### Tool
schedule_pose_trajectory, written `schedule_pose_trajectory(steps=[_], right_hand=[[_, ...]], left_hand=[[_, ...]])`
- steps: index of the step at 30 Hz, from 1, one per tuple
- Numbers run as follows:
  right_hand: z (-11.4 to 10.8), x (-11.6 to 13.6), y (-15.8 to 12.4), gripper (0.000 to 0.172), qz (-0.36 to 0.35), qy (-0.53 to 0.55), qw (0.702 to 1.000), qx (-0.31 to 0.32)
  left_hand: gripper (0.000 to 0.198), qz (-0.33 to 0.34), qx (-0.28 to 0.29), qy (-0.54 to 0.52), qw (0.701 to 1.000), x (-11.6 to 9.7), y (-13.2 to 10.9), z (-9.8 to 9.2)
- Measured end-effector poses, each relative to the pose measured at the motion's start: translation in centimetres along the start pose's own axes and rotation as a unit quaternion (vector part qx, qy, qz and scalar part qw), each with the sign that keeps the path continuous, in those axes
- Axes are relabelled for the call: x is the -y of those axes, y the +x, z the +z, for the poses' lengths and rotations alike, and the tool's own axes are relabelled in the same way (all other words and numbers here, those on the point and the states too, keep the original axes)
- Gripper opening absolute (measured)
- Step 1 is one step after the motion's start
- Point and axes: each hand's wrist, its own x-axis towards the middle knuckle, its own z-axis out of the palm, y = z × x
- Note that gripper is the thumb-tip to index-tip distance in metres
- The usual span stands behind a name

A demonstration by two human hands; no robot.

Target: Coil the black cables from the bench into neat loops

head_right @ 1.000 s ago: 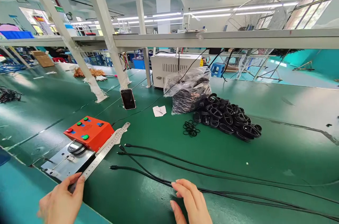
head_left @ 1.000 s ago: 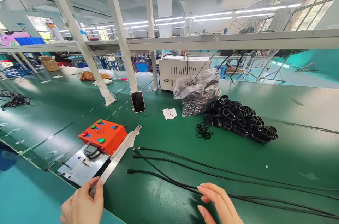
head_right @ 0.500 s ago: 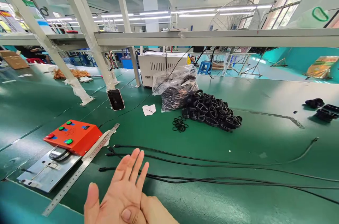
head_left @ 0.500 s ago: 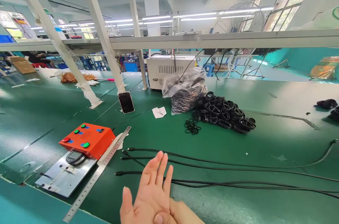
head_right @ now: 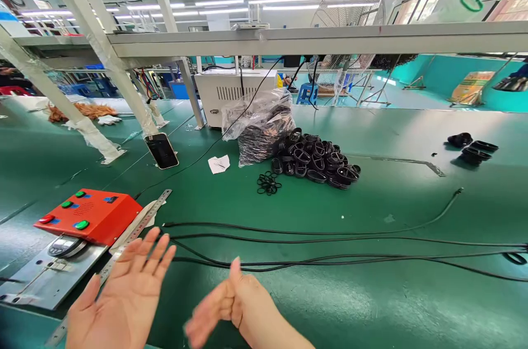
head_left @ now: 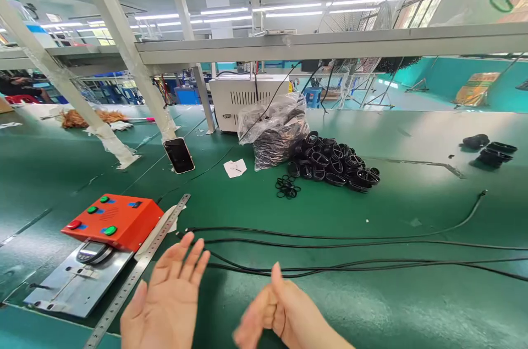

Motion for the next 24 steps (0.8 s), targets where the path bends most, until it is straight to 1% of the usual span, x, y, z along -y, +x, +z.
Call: schedule_pose_trajectory(steps=[1,2,4,6,9,10,11,13,14,15,16,17,18,19,20,21,22,23,24], right_hand=[[0.1,0.9,-0.1,0.090,0.011,0.066,0.997,0.024],[0.2,1.5,-0.3,0.096,0.026,0.112,0.992,0.048],[0.3,2.3,-0.6,0.103,0.052,0.154,0.983,0.081],[0.4,2.5,-0.8,0.107,0.059,0.165,0.980,0.093],[0.5,2.0,-1.0,0.101,0.047,0.170,0.981,0.080],[0.5,1.9,-0.9,0.097,0.041,0.169,0.982,0.073],[0.4,1.6,-0.9,0.089,0.029,0.165,0.984,0.058],[0.1,1.2,-0.8,0.062,-0.014,0.144,0.989,0.006],[-0.1,0.9,-0.8,0.048,-0.038,0.123,0.991,-0.024],[-0.4,0.7,-0.8,0.038,-0.062,0.098,0.992,-0.052],[-0.6,0.6,-0.7,0.040,-0.083,0.072,0.991,-0.077],[-0.9,0.5,-0.8,0.049,-0.101,0.048,0.989,-0.101],[-1.1,0.6,-0.8,0.057,-0.115,0.025,0.985,-0.123],[-1.2,0.8,-0.9,0.061,-0.128,0.002,0.981,-0.146],[-1.5,1.1,-1.0,0.062,-0.136,-0.023,0.976,-0.166],[-1.7,1.5,-1.2,0.059,-0.140,-0.050,0.972,-0.181],[-2.2,1.9,-1.6,0.052,-0.144,-0.079,0.968,-0.190],[-2.8,2.2,-2.2,0.042,-0.151,-0.106,0.963,-0.195],[-3.6,2.4,-3.0,0.037,-0.159,-0.134,0.958,-0.198]], left_hand=[[0.045,-0.054,0.008,-0.056,0.997,0.2,-0.4,0.3],[0.047,-0.093,0.008,-0.088,0.992,0.4,-0.8,0.6],[0.047,-0.143,0.005,-0.108,0.984,0.9,-1.6,1.1],[0.047,-0.171,0.005,-0.113,0.979,1.2,-2.2,1.3],[0.048,-0.184,0.011,-0.119,0.976,1.3,-2.6,1.6],[0.050,-0.181,0.013,-0.119,0.976,1.4,-2.6,1.6],[0.050,-0.174,0.018,-0.115,0.978,1.5,-2.6,1.6],[0.049,-0.136,0.028,-0.085,0.987,1.7,-2.4,1.3],[0.049,-0.096,0.029,-0.045,0.994,1.8,-2.1,0.9],[0.049,-0.046,0.029,0.018,0.998,1.9,-1.7,0.5],[0.050,0.015,0.022,0.101,0.995,1.9,-1.2,-0.1],[0.044,0.077,0.011,0.212,0.974,1.9,-0.6,-0.8],[0.033,0.114,0.012,0.326,0.938,1.9,0.0,-1.6],[0.032,0.142,-0.005,0.412,0.900,1.8,0.6,-2.4],[0.041,0.152,-0.013,0.470,0.870,1.8,1.2,-3.3],[0.047,0.138,0.001,0.511,0.848,1.9,1.7,-4.2],[0.046,0.111,0.027,0.544,0.831,2.0,2.2,-5.1],[0.043,0.095,0.035,0.571,0.815,2.3,2.6,-5.9],[0.041,0.088,0.040,0.594,0.798,2.7,2.8,-6.6]])
